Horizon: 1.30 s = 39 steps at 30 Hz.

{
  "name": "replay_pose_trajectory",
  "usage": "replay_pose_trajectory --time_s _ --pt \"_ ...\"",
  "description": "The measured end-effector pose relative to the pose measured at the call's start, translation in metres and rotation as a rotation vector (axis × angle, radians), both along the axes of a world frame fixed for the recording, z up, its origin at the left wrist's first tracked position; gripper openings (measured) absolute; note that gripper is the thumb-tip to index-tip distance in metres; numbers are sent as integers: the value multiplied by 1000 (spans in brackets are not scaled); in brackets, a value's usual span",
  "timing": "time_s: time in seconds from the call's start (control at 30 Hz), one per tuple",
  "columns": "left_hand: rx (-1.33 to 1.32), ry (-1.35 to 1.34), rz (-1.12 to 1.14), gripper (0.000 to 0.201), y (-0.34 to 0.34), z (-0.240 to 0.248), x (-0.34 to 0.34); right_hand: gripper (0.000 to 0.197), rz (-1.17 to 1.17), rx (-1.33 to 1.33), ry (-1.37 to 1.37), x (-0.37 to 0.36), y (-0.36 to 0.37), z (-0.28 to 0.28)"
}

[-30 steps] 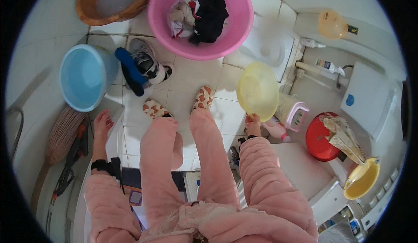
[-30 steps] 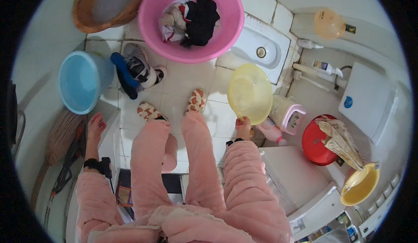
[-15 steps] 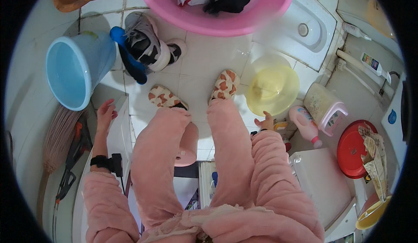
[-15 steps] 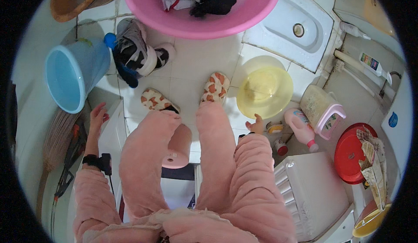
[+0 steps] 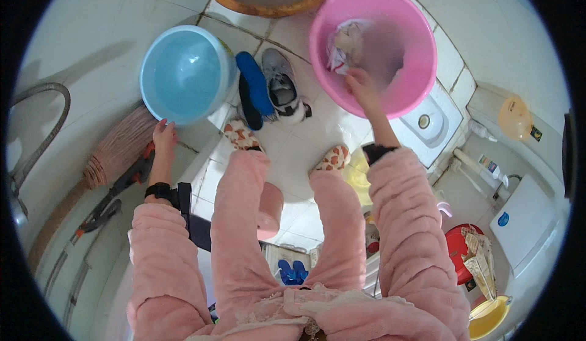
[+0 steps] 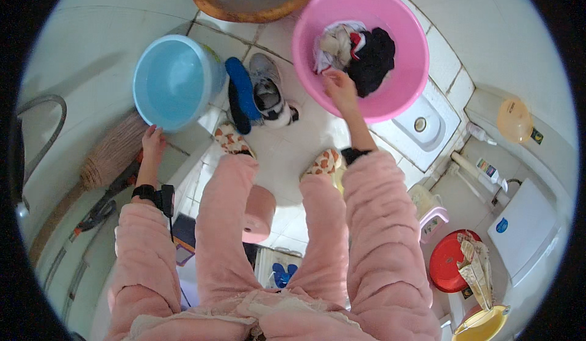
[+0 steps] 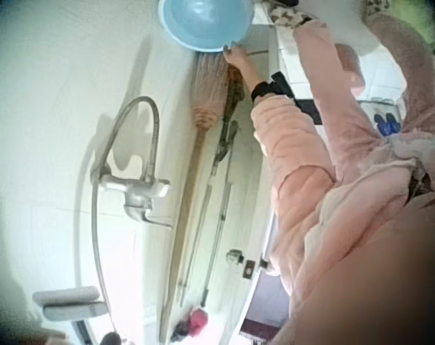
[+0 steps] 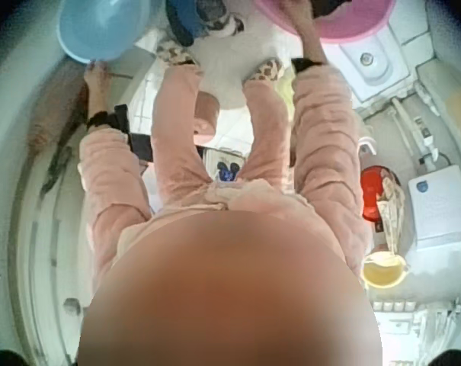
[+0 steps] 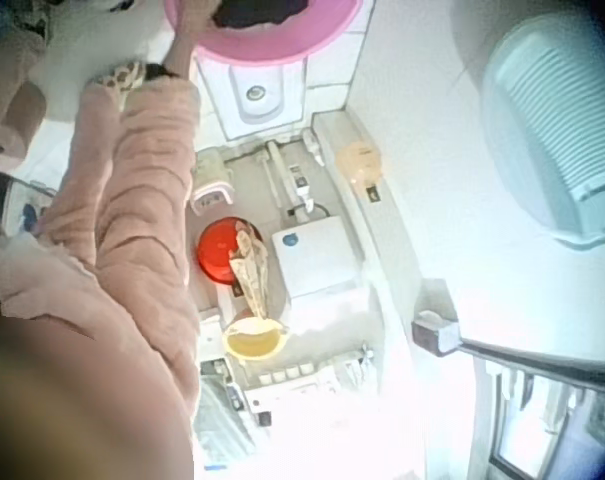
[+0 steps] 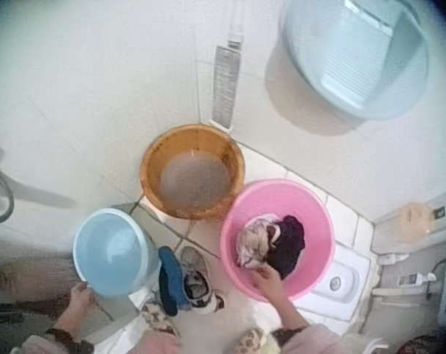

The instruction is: The person pours water from a light-blue basin into a pink basin containing clothes, then washes the clothes by hand. They repeatedly submerge, agitate, and wring several garments in the soapy water.

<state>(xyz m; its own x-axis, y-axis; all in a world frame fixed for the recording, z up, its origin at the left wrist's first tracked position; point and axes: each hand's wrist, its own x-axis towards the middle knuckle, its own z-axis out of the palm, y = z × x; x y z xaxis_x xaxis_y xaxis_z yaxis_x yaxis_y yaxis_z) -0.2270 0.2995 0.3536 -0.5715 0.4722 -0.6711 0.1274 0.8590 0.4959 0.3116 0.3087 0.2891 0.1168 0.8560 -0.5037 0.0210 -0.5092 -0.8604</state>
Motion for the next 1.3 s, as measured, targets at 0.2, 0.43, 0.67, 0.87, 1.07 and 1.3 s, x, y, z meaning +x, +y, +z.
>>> replay_pose_trajectory --time_s 0.2,0.43,0.67,0.87,1.07,1.3 --pt "-8 100 65 56 41 -50 -84 43 220 -10 -207 -235 138 6" --pt "62 136 67 42 70 -77 -96 36 202 76 -333 -321 135 -31" --pt "135 314 -106 34 48 -79 -71 25 80 107 -309 -317 102 -36" --pt "276 138 -360 25 42 -45 -47 22 18 78 -262 -275 70 -23" --pt "215 -45 -411 24 24 18 -7 23 -17 -34 -293 -227 5 21" --pt "175 -172 -531 24 8 116 67 28 -136 -132 -87 -146 -40 83"
